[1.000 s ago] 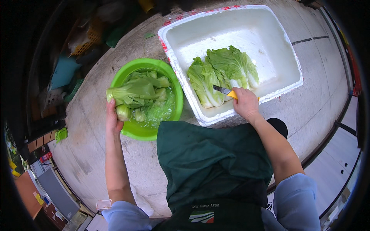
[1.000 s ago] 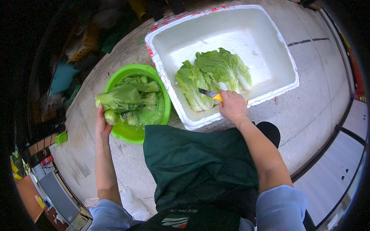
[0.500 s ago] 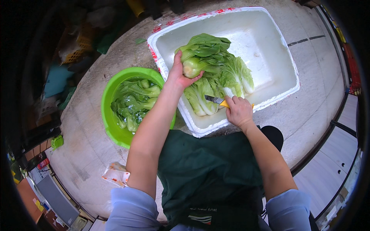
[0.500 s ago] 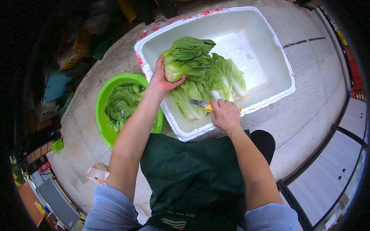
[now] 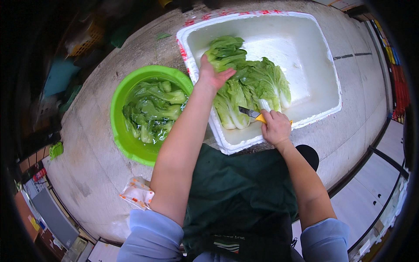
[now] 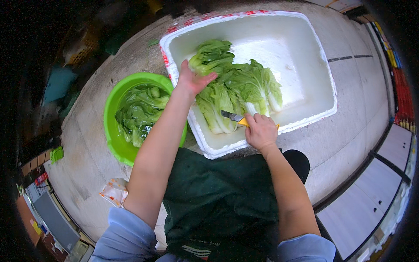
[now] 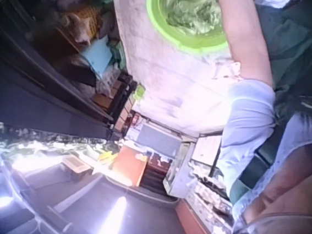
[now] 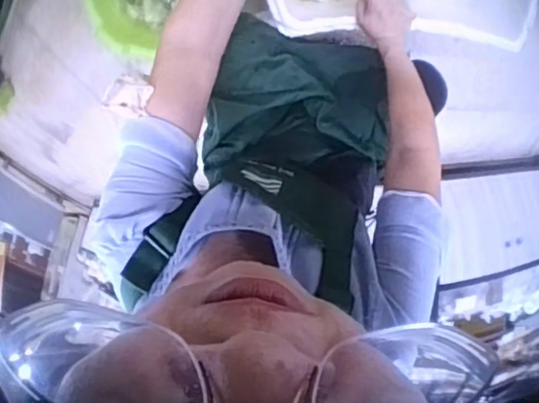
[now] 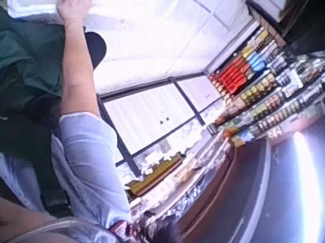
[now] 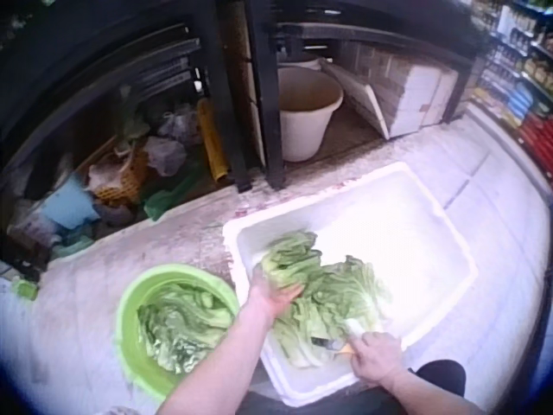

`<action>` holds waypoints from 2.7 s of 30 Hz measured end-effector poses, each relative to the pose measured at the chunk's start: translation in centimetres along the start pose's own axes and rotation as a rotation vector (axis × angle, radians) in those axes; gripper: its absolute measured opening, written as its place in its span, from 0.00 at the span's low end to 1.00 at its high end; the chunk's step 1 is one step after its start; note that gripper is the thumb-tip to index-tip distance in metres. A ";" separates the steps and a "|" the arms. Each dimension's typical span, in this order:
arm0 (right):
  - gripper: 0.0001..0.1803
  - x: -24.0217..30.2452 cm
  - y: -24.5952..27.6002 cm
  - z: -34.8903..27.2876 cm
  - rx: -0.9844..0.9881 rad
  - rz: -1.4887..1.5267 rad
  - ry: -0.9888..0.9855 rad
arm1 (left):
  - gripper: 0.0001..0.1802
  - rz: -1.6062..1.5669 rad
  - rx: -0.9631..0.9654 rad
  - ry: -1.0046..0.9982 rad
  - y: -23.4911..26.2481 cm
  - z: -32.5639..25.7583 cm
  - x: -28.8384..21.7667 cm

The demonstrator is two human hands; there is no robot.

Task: The person washes napa cabbage and leafy greens in a green basin of water, then uses a knife to trim the ends before placing them into a white styrofoam container. The person also arranges the vegetables on a display shelf.

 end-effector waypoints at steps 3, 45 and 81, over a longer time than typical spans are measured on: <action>0.20 -0.3 -0.2 -0.2 0.017 -0.017 -0.019 | 0.33 0.401 0.224 -0.037 -4.4 -5.3 -0.3; 0.21 0.4 -0.5 -0.2 0.033 -0.024 0.001 | 0.29 0.031 -0.242 -0.061 25.7 -22.1 -2.6; 0.19 0.0 0.1 -0.2 -0.015 -0.020 -0.026 | 0.41 -0.014 -0.074 -0.484 22.7 -11.7 -3.6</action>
Point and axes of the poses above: each hand's wrist, its own z-axis towards the middle knuckle, its own y-axis out of the back of the hand, x = y × z, the point moved 5 cm from there along z, towards the middle knuckle, and after that the axes turned 15 degrees about x, right-handed, at the moved point
